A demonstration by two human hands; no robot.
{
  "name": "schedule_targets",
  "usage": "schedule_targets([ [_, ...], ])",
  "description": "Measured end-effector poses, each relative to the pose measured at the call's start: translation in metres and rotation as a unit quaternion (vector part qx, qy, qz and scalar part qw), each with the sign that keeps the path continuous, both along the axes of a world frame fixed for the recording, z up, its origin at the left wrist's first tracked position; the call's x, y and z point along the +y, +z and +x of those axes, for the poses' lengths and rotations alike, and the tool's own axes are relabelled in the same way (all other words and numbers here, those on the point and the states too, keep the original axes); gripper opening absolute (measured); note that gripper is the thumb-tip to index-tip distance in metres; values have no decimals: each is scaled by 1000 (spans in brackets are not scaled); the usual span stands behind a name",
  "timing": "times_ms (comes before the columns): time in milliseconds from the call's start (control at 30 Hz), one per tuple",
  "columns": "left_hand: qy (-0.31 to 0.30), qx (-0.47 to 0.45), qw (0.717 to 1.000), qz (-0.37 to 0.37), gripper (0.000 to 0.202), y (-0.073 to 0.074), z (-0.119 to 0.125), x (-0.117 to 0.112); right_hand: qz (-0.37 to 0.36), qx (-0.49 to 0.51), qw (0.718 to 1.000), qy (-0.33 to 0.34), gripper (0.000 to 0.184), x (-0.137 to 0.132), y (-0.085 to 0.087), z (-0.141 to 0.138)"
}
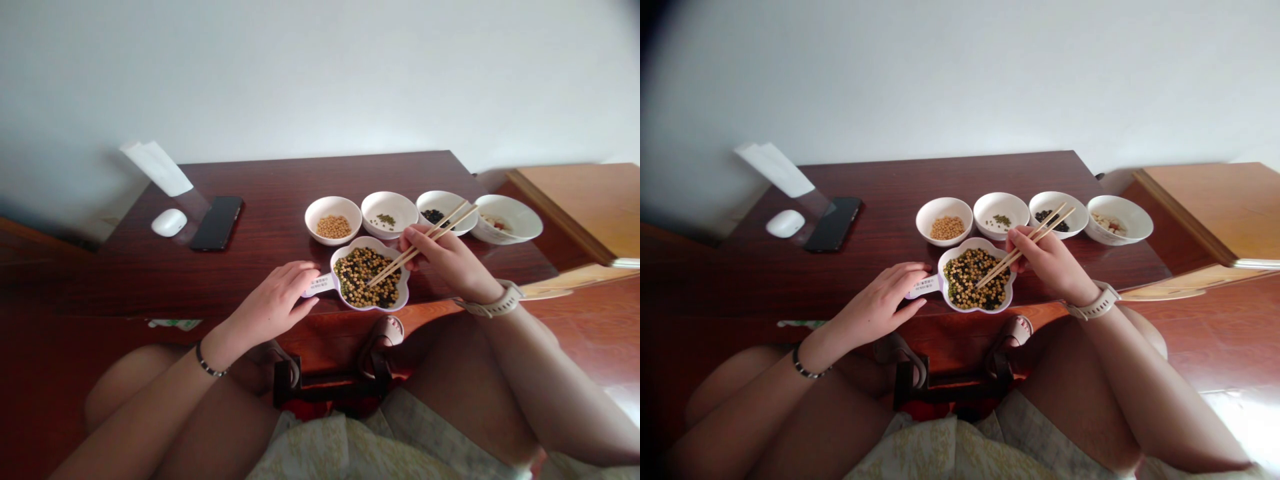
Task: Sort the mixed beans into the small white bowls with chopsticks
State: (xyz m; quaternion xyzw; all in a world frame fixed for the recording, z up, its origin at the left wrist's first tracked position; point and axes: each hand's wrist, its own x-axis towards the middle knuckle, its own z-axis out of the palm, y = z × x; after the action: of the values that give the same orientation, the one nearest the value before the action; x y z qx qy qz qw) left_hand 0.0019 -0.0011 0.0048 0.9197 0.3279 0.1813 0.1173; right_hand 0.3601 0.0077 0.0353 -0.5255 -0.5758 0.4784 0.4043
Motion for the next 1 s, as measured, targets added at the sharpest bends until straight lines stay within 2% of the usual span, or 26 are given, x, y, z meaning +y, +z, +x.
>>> schedule_targets([
  [533, -1, 6, 1000, -6, 39, 2, 0, 0, -2, 10, 1000, 1, 43, 1, -3, 2],
  [800, -5, 5, 1000, 6, 40, -3, -1, 2, 3, 5, 1000, 2, 43, 1, -1, 1],
  [1000, -2, 3, 1000, 0, 39, 0, 0, 1, 3, 1, 1000, 4, 43, 0, -2, 1],
])
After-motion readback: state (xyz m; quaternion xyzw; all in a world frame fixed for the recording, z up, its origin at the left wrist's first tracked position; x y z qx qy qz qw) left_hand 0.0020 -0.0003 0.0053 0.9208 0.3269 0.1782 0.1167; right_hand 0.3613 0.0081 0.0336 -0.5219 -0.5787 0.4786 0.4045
